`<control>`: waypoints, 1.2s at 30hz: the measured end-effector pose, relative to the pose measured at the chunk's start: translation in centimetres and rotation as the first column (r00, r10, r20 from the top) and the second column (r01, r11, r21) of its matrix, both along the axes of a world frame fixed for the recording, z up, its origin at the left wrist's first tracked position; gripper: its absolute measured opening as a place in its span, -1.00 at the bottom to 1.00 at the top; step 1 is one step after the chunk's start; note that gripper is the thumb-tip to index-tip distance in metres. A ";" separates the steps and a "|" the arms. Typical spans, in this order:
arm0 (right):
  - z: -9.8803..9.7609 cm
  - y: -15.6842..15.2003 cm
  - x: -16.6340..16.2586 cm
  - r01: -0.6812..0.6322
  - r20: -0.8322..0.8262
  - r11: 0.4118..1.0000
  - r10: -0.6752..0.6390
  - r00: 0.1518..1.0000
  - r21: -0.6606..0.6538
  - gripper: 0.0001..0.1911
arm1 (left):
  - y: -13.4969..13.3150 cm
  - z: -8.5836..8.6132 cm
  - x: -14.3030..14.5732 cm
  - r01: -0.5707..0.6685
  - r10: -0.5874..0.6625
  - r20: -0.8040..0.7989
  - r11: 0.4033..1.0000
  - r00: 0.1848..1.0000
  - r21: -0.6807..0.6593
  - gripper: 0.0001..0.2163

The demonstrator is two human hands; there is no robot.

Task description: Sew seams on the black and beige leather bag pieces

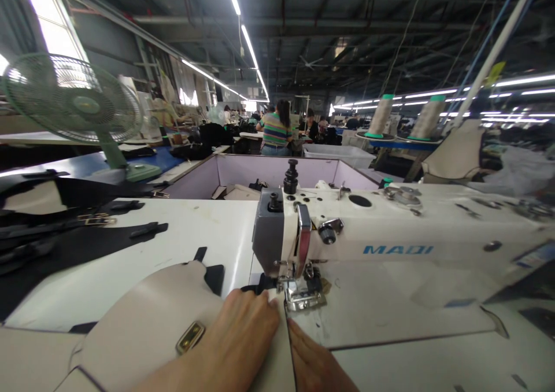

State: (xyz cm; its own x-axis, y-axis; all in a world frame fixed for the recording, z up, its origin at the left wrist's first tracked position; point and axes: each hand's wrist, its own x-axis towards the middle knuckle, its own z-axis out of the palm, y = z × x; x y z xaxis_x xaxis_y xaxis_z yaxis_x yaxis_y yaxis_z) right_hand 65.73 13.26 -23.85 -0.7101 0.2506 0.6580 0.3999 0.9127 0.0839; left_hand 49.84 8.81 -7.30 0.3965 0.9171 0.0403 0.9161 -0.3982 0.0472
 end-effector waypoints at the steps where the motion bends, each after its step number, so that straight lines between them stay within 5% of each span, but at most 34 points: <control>1: 0.4 0.1 0.0 0.003 0.001 1.000 -0.003 1.000 -0.004 -0.60 | 0.2 -0.1 0.0 -0.004 0.004 -0.002 1.000 1.000 0.005 -0.77; 5: 1.3 0.5 -0.1 0.004 -0.119 0.998 0.005 0.993 0.069 -0.61 | 0.6 0.4 0.0 0.020 -0.020 0.008 1.000 1.000 0.008 -0.74; 13: -1.3 -0.1 -0.7 0.073 -0.252 0.984 -0.031 0.967 0.161 -0.62 | 0.3 0.1 -0.4 0.052 -0.052 0.003 0.997 0.999 -0.060 -0.74; 16: 1.4 -0.4 -0.1 0.001 -0.180 0.995 0.018 0.983 0.103 -0.69 | 0.2 -0.5 -0.5 0.048 -0.047 0.021 0.998 0.999 -0.027 -0.72; 19: 5.8 -0.6 1.4 -0.035 0.012 0.981 0.038 0.999 -0.191 -0.74 | 0.1 -0.6 -0.4 0.044 -0.045 -0.003 0.999 0.999 -0.017 -0.69; 22: 8.3 0.0 2.6 0.226 -0.013 0.882 -0.254 0.967 -0.414 -0.67 | 0.1 -0.8 -0.4 0.062 -0.063 -0.027 0.998 0.998 -0.018 -0.69; 24: 8.2 0.7 2.6 0.287 -0.025 0.870 -0.323 0.946 -0.402 -0.68 | 0.3 -1.4 -0.4 0.074 -0.073 -0.069 0.997 0.995 0.010 -0.67; 29: 6.9 2.0 1.6 0.298 0.141 0.873 -0.263 0.954 -0.387 -0.76 | 0.8 -2.5 -0.5 0.161 -0.140 -0.166 0.980 0.976 0.118 -0.71; 36: 9.0 -1.1 4.7 0.251 0.159 0.891 -0.205 0.966 -0.378 -0.74 | 0.1 -2.4 -1.3 0.235 -0.203 -0.138 0.928 0.970 0.289 -0.72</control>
